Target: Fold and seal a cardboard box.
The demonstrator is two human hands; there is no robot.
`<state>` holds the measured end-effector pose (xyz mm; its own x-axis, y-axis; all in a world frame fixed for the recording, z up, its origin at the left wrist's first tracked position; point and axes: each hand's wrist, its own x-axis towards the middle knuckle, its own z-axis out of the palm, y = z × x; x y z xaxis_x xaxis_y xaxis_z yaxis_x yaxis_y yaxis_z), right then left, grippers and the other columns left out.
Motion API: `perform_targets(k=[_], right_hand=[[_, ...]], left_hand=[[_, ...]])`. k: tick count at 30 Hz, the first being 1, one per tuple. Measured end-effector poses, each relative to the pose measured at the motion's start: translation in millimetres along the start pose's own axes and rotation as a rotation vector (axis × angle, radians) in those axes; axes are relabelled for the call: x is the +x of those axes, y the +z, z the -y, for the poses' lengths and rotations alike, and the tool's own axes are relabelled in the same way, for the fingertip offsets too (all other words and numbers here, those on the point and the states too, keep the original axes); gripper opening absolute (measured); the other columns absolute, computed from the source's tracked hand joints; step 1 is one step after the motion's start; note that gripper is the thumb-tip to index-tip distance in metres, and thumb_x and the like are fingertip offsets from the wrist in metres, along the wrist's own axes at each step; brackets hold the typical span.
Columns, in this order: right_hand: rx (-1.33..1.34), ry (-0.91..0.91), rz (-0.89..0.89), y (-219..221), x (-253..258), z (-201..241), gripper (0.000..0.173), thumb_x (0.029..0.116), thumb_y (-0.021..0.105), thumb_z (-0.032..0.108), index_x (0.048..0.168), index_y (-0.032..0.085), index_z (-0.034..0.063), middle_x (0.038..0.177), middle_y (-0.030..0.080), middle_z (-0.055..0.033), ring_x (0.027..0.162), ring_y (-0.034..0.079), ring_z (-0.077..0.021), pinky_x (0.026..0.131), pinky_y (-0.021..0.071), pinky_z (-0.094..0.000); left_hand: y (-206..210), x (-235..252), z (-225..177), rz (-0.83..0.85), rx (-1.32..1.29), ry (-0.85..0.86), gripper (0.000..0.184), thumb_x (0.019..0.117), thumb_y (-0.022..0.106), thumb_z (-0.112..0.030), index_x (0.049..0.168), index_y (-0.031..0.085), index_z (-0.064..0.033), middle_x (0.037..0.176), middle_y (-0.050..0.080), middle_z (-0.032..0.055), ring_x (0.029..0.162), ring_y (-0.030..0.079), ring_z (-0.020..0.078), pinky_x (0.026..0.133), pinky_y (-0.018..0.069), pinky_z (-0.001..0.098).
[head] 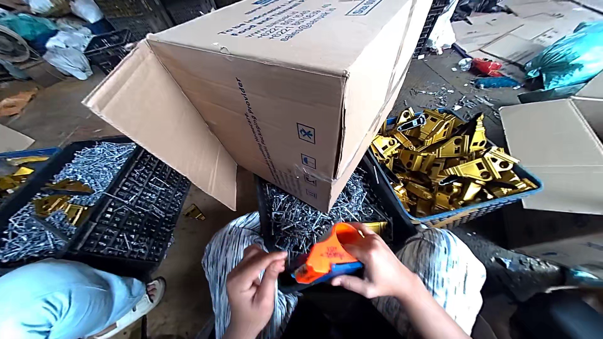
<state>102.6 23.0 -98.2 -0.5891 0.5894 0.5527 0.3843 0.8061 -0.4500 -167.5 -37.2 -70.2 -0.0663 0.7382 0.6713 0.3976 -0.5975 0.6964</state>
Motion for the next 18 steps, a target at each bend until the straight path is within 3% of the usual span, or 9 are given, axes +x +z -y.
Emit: perform_targets(k=[4,8,12,18], right_hand=[[-0.100,0.148,0.178,-34,-6,7,0.066,0.0920,0.055,0.071,0.075,0.068,0.0080,0.067,0.067,-0.0063,0.073,0.071,-0.0216,0.098,0.0530,-0.0515],[-0.387,0.311,0.266,-86,-13,4,0.068,0.0902,0.055,0.069,0.074,0.068,0.0043,0.067,0.067,-0.0137,0.074,0.071,-0.0358,0.083,0.0552,-0.0616],[-0.602,0.323,0.178,-103,-3,12,0.071,0.0931,0.046,0.070,0.078,0.069,0.0047,0.063,0.066,-0.0125,0.069,0.070,-0.0357,0.081,0.0541,-0.0620],[-0.723,0.402,0.091,-98,25,11,0.071,0.0968,0.041,0.066,0.079,0.067,0.0020,0.057,0.061,-0.0133,0.060,0.069,-0.0354,0.083,0.0509,-0.0659]], left_hand=[[20,-11,20,-0.065,-0.129,-0.209,0.020,0.1031,0.058,-0.016,0.103,0.076,-0.0088,0.091,0.072,-0.0087,0.083,0.069,0.0013,0.078,0.0597,0.0200],[14,5,47,-0.222,-0.182,-0.418,0.022,0.1035,0.048,-0.009,0.108,0.069,-0.0029,0.095,0.070,-0.0101,0.086,0.066,-0.0008,0.082,0.0554,0.0210],[26,44,84,-0.388,-0.236,-0.372,0.024,0.1051,0.045,-0.007,0.114,0.064,0.0042,0.092,0.068,-0.0068,0.088,0.065,0.0008,0.087,0.0542,0.0235],[74,107,114,-0.605,-0.341,-0.272,0.024,0.1074,0.042,-0.010,0.114,0.063,-0.0012,0.095,0.063,-0.0046,0.091,0.061,0.0029,0.089,0.0509,0.0252]])
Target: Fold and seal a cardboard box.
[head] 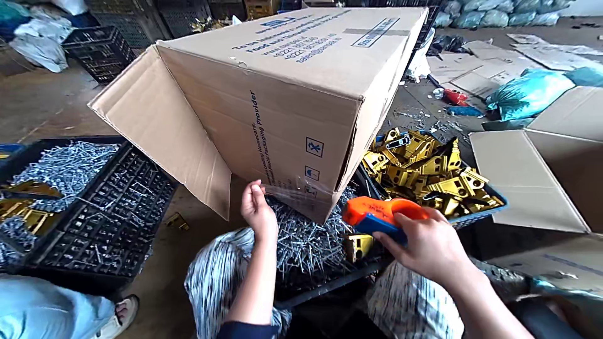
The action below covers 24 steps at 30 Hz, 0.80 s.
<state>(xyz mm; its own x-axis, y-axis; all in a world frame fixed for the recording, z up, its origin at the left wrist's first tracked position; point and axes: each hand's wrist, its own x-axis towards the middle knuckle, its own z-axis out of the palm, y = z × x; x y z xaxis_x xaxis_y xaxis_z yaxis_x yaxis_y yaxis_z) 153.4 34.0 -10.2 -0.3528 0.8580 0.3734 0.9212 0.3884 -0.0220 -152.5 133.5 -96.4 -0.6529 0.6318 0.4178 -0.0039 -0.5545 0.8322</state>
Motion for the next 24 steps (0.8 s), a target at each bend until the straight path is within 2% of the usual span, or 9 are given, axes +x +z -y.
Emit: perform_targets(k=[3,10,14,15,18,20,21,23,24], right_hand=[[-0.027,0.008,-0.057,5,7,-1,0.071,0.0973,0.040,0.066,0.076,0.066,0.0034,0.054,0.060,-0.0115,0.057,0.067,-0.0334,0.081,0.0508,-0.0640],[-0.033,0.066,-0.068,14,18,-3,0.067,0.0968,0.043,0.064,0.075,0.064,0.0037,0.055,0.059,-0.0111,0.058,0.067,-0.0326,0.082,0.0509,-0.0620],[-0.052,0.064,-0.100,17,22,-6,0.070,0.0971,0.040,0.067,0.074,0.064,0.0048,0.053,0.058,-0.0099,0.055,0.066,-0.0311,0.080,0.0516,-0.0606],[-0.058,0.062,-0.109,16,24,-6,0.070,0.0972,0.040,0.067,0.074,0.064,0.0053,0.052,0.058,-0.0093,0.055,0.065,-0.0304,0.080,0.0516,-0.0601],[-0.069,0.059,-0.117,14,30,-7,0.068,0.0967,0.041,0.066,0.074,0.065,0.0061,0.052,0.058,-0.0085,0.054,0.065,-0.0298,0.080,0.0517,-0.0602],[-0.071,0.057,-0.128,15,34,-8,0.067,0.0966,0.042,0.065,0.073,0.064,0.0066,0.051,0.057,-0.0080,0.054,0.065,-0.0295,0.080,0.0517,-0.0600],[-0.073,0.056,-0.141,16,35,-9,0.066,0.0964,0.043,0.065,0.072,0.064,0.0070,0.051,0.057,-0.0075,0.054,0.065,-0.0292,0.080,0.0516,-0.0601],[-0.076,0.061,-0.158,19,37,-12,0.065,0.0956,0.044,0.065,0.072,0.065,0.0074,0.051,0.057,-0.0069,0.054,0.065,-0.0286,0.081,0.0516,-0.0615],[-0.075,0.065,-0.161,21,37,-13,0.066,0.0957,0.043,0.065,0.073,0.065,0.0074,0.051,0.058,-0.0068,0.054,0.065,-0.0284,0.081,0.0515,-0.0618]], left_hand=[[20,12,4,-0.037,-0.027,0.062,0.023,0.1073,0.042,-0.009,0.113,0.064,-0.0026,0.096,0.063,-0.0048,0.093,0.061,0.0033,0.090,0.0502,0.0244],[58,27,23,-0.109,0.031,0.092,0.026,0.1079,0.044,-0.011,0.116,0.065,0.0013,0.100,0.063,0.0006,0.093,0.061,0.0039,0.088,0.0509,0.0229],[83,31,24,-0.228,0.121,0.137,0.025,0.1075,0.046,-0.012,0.115,0.065,0.0017,0.100,0.065,0.0021,0.093,0.062,0.0033,0.089,0.0508,0.0219],[87,33,26,-0.267,0.204,0.153,0.026,0.1074,0.047,-0.014,0.114,0.067,-0.0001,0.101,0.067,0.0026,0.095,0.063,0.0046,0.092,0.0496,0.0242],[95,36,28,-0.339,0.479,0.176,0.027,0.1067,0.048,-0.021,0.113,0.071,-0.0084,0.107,0.070,0.0043,0.108,0.062,0.0148,0.103,0.0387,0.0444],[99,39,27,-0.379,0.621,0.194,0.024,0.1050,0.054,-0.025,0.112,0.073,-0.0131,0.106,0.069,0.0055,0.108,0.062,0.0214,0.100,0.0371,0.0511],[100,40,26,-0.382,0.677,0.192,0.025,0.1040,0.056,-0.028,0.116,0.071,-0.0133,0.107,0.068,0.0072,0.109,0.061,0.0245,0.098,0.0380,0.0527],[101,45,25,-0.347,0.745,0.130,0.037,0.1027,0.055,-0.032,0.133,0.058,-0.0101,0.116,0.066,0.0100,0.111,0.061,0.0277,0.098,0.0393,0.0552],[102,49,26,-0.329,0.750,0.102,0.040,0.1030,0.054,-0.031,0.137,0.054,-0.0091,0.119,0.065,0.0113,0.113,0.060,0.0294,0.099,0.0384,0.0567]])
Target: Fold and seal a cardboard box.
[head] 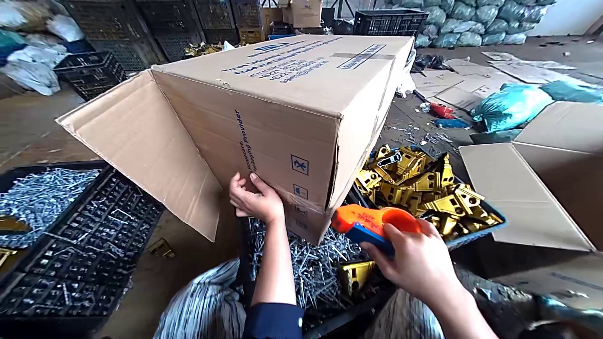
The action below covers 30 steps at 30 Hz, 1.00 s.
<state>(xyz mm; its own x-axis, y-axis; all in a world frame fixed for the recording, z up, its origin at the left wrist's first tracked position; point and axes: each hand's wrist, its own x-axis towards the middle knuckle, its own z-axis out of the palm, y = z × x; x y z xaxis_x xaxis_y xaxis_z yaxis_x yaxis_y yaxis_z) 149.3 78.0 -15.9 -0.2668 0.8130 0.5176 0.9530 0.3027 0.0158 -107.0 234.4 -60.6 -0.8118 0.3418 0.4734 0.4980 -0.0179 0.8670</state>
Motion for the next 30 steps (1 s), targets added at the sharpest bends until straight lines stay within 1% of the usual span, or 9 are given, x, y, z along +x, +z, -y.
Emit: perform_targets(k=[4,6,9,10,12,15,20,27,30], right_hand=[[0.011,0.010,-0.021,9,1,-6,0.067,0.0966,0.042,0.065,0.074,0.066,0.0070,0.051,0.057,-0.0066,0.053,0.065,-0.0281,0.081,0.0513,-0.0615],[0.018,0.016,-0.039,12,2,-9,0.067,0.0967,0.042,0.065,0.073,0.065,0.0071,0.051,0.058,-0.0070,0.052,0.064,-0.0283,0.081,0.0509,-0.0622],[0.038,0.010,-0.049,17,5,-13,0.067,0.0973,0.040,0.065,0.073,0.065,0.0074,0.051,0.057,-0.0068,0.052,0.064,-0.0282,0.081,0.0504,-0.0633],[0.046,0.009,-0.054,20,6,-14,0.068,0.0975,0.039,0.066,0.073,0.064,0.0074,0.051,0.057,-0.0068,0.051,0.063,-0.0282,0.081,0.0501,-0.0631],[0.065,0.011,-0.064,24,6,-15,0.069,0.0980,0.038,0.065,0.073,0.064,0.0070,0.051,0.056,-0.0072,0.052,0.063,-0.0287,0.080,0.0498,-0.0634],[0.091,0.017,-0.081,29,4,-16,0.069,0.0984,0.038,0.066,0.072,0.063,0.0068,0.052,0.056,-0.0075,0.052,0.063,-0.0280,0.080,0.0497,-0.0618],[0.132,0.037,-0.109,38,2,-19,0.068,0.0990,0.039,0.066,0.069,0.059,0.0080,0.050,0.054,-0.0071,0.051,0.060,-0.0264,0.079,0.0483,-0.0594],[0.149,0.047,-0.118,44,5,-21,0.068,0.0993,0.038,0.066,0.070,0.060,0.0086,0.051,0.055,-0.0063,0.051,0.061,-0.0255,0.081,0.0488,-0.0600],[0.135,0.051,-0.123,45,7,-24,0.068,0.0998,0.038,0.066,0.070,0.060,0.0088,0.050,0.055,-0.0063,0.050,0.060,-0.0252,0.080,0.0487,-0.0602]], left_hand=[[16,17,8,0.046,0.020,-0.113,0.042,0.1037,0.051,-0.031,0.141,0.053,-0.0117,0.129,0.063,0.0125,0.123,0.056,0.0337,0.099,0.0376,0.0614],[13,19,10,-0.004,-0.061,-0.112,0.043,0.1043,0.050,-0.029,0.142,0.052,-0.0070,0.136,0.058,0.0175,0.129,0.052,0.0345,0.105,0.0386,0.0552],[-9,-15,7,0.021,-0.314,0.291,0.052,0.1087,0.036,-0.026,0.147,0.038,0.0081,0.153,0.039,0.0275,0.144,0.036,0.0342,0.119,0.0308,0.0437],[-17,-34,8,0.095,-0.397,0.471,0.056,0.1097,0.031,-0.031,0.152,0.031,0.0059,0.161,0.029,0.0260,0.151,0.026,0.0340,0.123,0.0247,0.0468],[-24,-69,12,0.282,-0.452,0.724,0.064,0.1075,0.024,-0.046,0.164,0.017,-0.0161,0.172,0.010,0.0073,0.158,0.007,0.0242,0.127,0.0099,0.0505],[-5,-94,29,0.393,-0.356,0.914,0.073,0.1051,0.018,-0.060,0.165,0.007,-0.0202,0.172,0.010,0.0049,0.158,0.006,0.0213,0.127,0.0064,0.0505],[21,-74,48,0.347,-0.330,0.871,0.088,0.1005,0.020,-0.068,0.163,0.013,-0.0078,0.169,0.015,0.0200,0.157,0.014,0.0292,0.127,0.0147,0.0493],[44,-39,55,0.306,-0.230,0.711,0.095,0.1025,0.014,-0.064,0.157,0.012,0.0129,0.164,0.016,0.0339,0.156,0.018,0.0365,0.127,0.0119,0.0524],[43,-38,44,0.308,-0.243,0.731,0.098,0.1005,0.013,-0.067,0.158,0.006,0.0123,0.165,0.010,0.0336,0.157,0.012,0.0365,0.127,0.0081,0.0533]])
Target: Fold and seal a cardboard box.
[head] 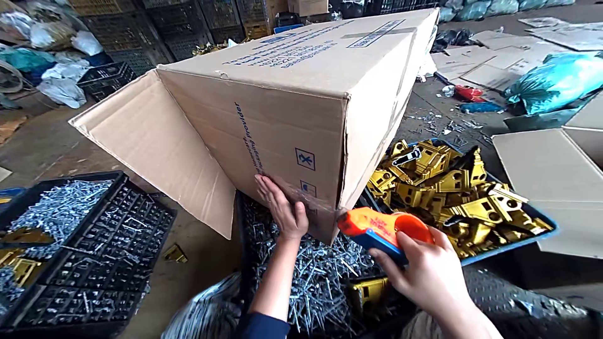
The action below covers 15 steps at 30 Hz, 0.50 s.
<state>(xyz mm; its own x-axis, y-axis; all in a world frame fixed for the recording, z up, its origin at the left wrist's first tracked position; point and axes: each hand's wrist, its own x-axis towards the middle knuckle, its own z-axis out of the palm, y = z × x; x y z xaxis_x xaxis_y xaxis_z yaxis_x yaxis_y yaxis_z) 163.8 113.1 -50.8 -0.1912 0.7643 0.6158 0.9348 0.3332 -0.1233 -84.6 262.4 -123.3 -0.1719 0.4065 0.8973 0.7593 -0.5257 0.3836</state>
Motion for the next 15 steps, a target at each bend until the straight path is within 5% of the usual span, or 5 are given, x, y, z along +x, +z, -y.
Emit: perform_targets(k=[4,10,12,14,15], right_hand=[[-0.012,0.020,-0.004,0,0,-5,0.068,0.0989,0.039,0.065,0.071,0.062,0.0076,0.052,0.057,-0.0076,0.052,0.062,-0.0269,0.080,0.0486,-0.0612],[-0.009,0.029,-0.011,2,1,-7,0.067,0.0991,0.039,0.066,0.071,0.060,0.0083,0.052,0.056,-0.0071,0.052,0.061,-0.0267,0.079,0.0483,-0.0600],[-0.004,0.034,-0.006,2,0,-8,0.067,0.0990,0.040,0.065,0.070,0.060,0.0083,0.052,0.056,-0.0072,0.052,0.062,-0.0266,0.079,0.0482,-0.0595],[0.003,0.037,-0.001,1,0,-8,0.067,0.0989,0.040,0.065,0.071,0.061,0.0078,0.053,0.057,-0.0074,0.053,0.062,-0.0266,0.080,0.0482,-0.0594],[0.006,0.038,-0.003,1,0,-8,0.067,0.0988,0.040,0.065,0.072,0.061,0.0078,0.053,0.057,-0.0073,0.053,0.062,-0.0266,0.080,0.0482,-0.0593]], left_hand=[[3,-1,-17,0.003,-0.036,0.080,0.099,0.0989,0.014,-0.071,0.160,0.008,0.0062,0.166,0.011,0.0299,0.157,0.012,0.0333,0.127,0.0084,0.0525],[-2,-1,-18,-0.059,-0.051,-0.065,0.079,0.1044,0.031,-0.046,0.155,0.021,0.0127,0.162,0.022,0.0332,0.154,0.021,0.0375,0.127,0.0141,0.0507],[-4,0,-33,-0.151,-0.096,-0.042,0.058,0.1029,0.042,-0.039,0.140,0.041,0.0054,0.147,0.043,0.0248,0.142,0.038,0.0291,0.121,0.0274,0.0429],[-3,1,-40,-0.179,-0.109,-0.040,0.038,0.1021,0.044,-0.037,0.122,0.050,-0.0049,0.125,0.051,0.0129,0.127,0.047,0.0212,0.112,0.0347,0.0375],[0,2,-38,-0.176,-0.094,-0.060,0.035,0.1006,0.044,-0.034,0.117,0.053,-0.0046,0.121,0.054,0.0135,0.123,0.050,0.0228,0.110,0.0370,0.0383]])
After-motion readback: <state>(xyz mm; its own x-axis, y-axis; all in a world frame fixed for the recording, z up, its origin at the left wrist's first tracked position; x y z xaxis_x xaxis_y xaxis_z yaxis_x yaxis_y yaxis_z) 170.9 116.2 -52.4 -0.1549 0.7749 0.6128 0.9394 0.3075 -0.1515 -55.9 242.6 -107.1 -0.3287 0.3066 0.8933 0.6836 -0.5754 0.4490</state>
